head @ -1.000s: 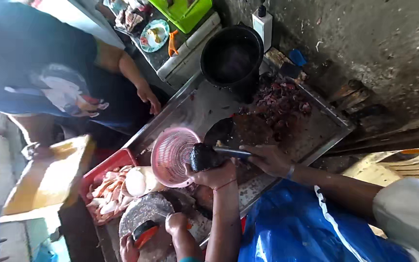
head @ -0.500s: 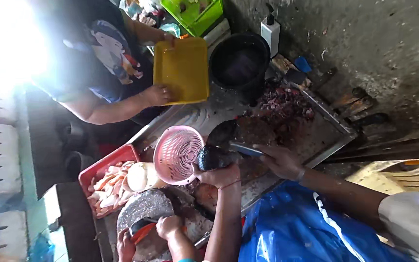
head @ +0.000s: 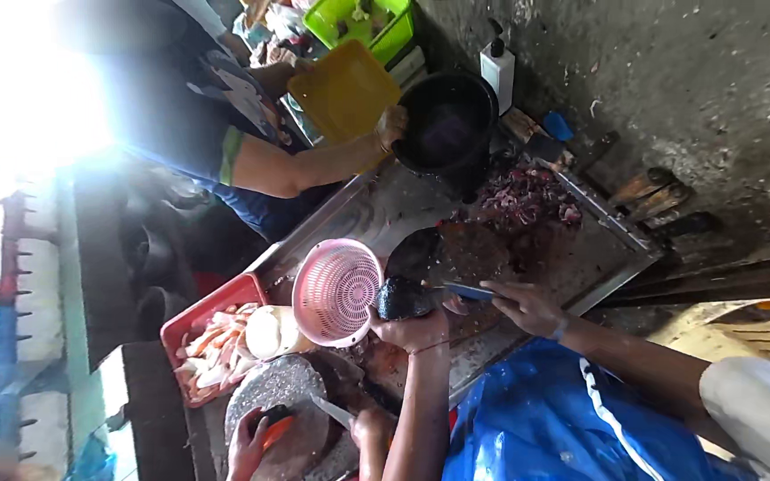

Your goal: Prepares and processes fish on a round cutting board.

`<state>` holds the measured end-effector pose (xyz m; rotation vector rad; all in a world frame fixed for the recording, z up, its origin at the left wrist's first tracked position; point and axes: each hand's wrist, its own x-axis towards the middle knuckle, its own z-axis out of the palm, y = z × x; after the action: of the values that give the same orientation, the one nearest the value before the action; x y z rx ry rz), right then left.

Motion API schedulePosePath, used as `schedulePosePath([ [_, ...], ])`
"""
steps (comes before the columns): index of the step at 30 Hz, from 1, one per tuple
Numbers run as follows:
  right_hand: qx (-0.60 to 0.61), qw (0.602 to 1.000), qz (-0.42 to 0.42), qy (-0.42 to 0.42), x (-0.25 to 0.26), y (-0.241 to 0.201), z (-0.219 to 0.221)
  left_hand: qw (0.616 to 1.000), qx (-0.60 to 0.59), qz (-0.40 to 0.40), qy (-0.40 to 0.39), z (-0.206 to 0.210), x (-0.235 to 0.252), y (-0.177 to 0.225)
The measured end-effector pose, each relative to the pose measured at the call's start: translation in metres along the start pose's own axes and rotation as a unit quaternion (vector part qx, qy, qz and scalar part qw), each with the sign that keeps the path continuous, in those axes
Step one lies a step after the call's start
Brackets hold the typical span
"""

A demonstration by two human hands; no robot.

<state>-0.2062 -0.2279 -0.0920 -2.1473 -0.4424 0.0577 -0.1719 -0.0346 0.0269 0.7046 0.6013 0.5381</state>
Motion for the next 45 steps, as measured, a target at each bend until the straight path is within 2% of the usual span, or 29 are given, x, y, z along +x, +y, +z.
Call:
schedulePosePath([
  [5,0.017,0.997,-0.066,0.027,0.019,-0.050,-0.009,1.000,0.007,-0.002,0.010,0.001,-0.007,-0.003],
  [8,-0.006,1.000,-0.016,0.005,0.006,-0.014,0.003,1.000,0.005,0.001,-0.004,-0.004,-0.006,-0.003],
  [10,-0.026,1.000,0.014,0.000,-0.002,0.001,-0.005,1.000,0.013,0.019,0.004,-0.005,-0.002,-0.004],
  [13,-0.019,0.998,-0.060,0.031,0.009,-0.041,-0.017,1.000,0.020,0.012,0.018,-0.006,-0.008,-0.005],
  [15,-0.018,0.996,-0.088,0.014,0.020,-0.047,-0.010,1.000,0.014,0.003,0.010,-0.006,-0.011,-0.008],
  [18,-0.025,0.999,-0.015,-0.015,-0.005,-0.003,0.000,1.000,0.011,0.000,-0.009,-0.014,-0.007,-0.006],
  [20,-0.047,0.998,0.043,0.002,-0.029,0.022,-0.011,1.000,0.016,0.008,-0.002,-0.017,-0.003,-0.003],
  [23,-0.020,0.986,0.148,0.077,-0.057,0.033,-0.029,0.999,0.029,0.015,0.009,-0.022,-0.002,0.007],
  [27,-0.026,0.945,0.272,0.180,-0.072,0.053,-0.037,0.999,0.033,0.010,-0.024,-0.031,0.014,0.014],
  [29,-0.042,0.926,0.301,0.223,-0.075,0.053,-0.031,0.998,0.046,0.006,-0.038,-0.035,0.022,0.012],
  [31,-0.041,0.921,0.296,0.251,-0.071,0.038,-0.022,0.997,0.055,0.009,-0.053,-0.033,0.028,0.009],
  [33,-0.023,0.932,0.268,0.242,-0.068,0.006,-0.009,0.996,0.064,0.011,-0.062,-0.033,0.026,0.005],
  [37,0.007,0.976,0.101,0.192,-0.040,-0.084,0.027,0.994,0.071,0.003,-0.085,-0.029,0.022,-0.001],
  [39,-0.010,0.985,0.032,0.171,-0.021,-0.107,0.040,0.992,0.082,0.017,-0.094,-0.032,0.021,-0.009],
  [41,-0.047,0.988,0.042,0.140,-0.022,-0.095,0.046,0.994,0.070,-0.002,-0.079,-0.028,0.010,-0.010],
  [44,-0.080,0.979,0.149,0.116,-0.057,-0.057,0.037,0.995,0.055,-0.034,-0.078,-0.020,0.004,-0.004],
  [45,-0.079,0.976,0.159,0.128,-0.063,-0.055,0.030,0.995,0.053,-0.037,-0.076,-0.020,0.004,-0.005],
])
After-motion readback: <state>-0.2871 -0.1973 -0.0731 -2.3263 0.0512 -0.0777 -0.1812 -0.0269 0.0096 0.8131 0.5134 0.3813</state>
